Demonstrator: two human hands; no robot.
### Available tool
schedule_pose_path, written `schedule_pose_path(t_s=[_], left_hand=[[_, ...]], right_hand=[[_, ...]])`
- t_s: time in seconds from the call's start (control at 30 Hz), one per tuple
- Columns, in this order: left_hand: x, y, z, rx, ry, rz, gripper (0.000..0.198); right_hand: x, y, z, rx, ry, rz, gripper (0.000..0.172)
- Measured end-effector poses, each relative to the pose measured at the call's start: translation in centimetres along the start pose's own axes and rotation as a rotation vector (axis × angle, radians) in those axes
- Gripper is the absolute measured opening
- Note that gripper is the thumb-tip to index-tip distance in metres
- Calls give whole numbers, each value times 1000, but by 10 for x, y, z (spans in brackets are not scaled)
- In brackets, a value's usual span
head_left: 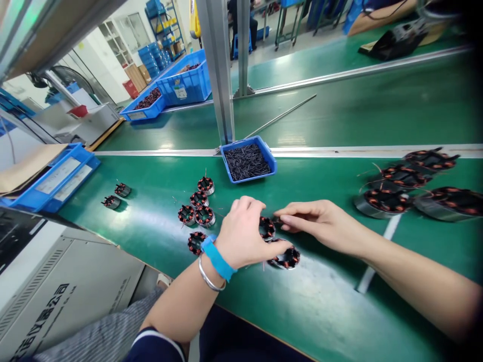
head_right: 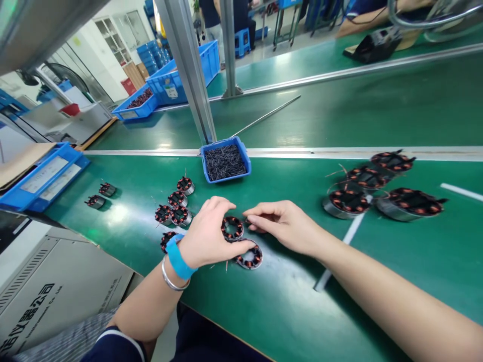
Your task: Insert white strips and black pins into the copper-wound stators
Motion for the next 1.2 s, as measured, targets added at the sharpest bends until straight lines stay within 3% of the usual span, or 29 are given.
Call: schedule_pose_path(t_s=[0.13,0.23,0.3,0.43,0.57,0.7,0.93,1.07,1.2], left_hand=[[-14,6,2,-143,-136,-167,48],[-12,3,7,-191,-105,-129,43],[-11,1,7,-177,-71,-106,48],[-8,4,17,-231,78,-105,47],[-8,4,18,-187,104,-113,46],[-19,-1,19,-119,157,-173,59],[-27,-12,36,-150,485,-185,30],[-25,-14,30,-60,479,-127,33],[-21,-15,33,-58,383,-105,30]], right_hand=[[-31,11,9,24,240,-214,31],[-59,22,28,7,481,-454,25],[-66,20,38,-1,643,-515,27],[-58,-5,19,130,899,-341,21],[-41,-20,0,64,718,-131,11],[-36,-14,-14,145,637,-4,13],[-40,4,-20,103,643,-110,23],[-41,11,-21,144,717,-141,22],[-49,6,-8,111,934,-149,19]])
Point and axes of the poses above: each hand's wrist, its own y-axis away from the middle knuckle, its own z-axis out of the palm, x = y × z, the point moved 10 cm from there along -y, towards the middle knuckle, and after that the axes turned 3 degrees about z, right-handed, at the moved point
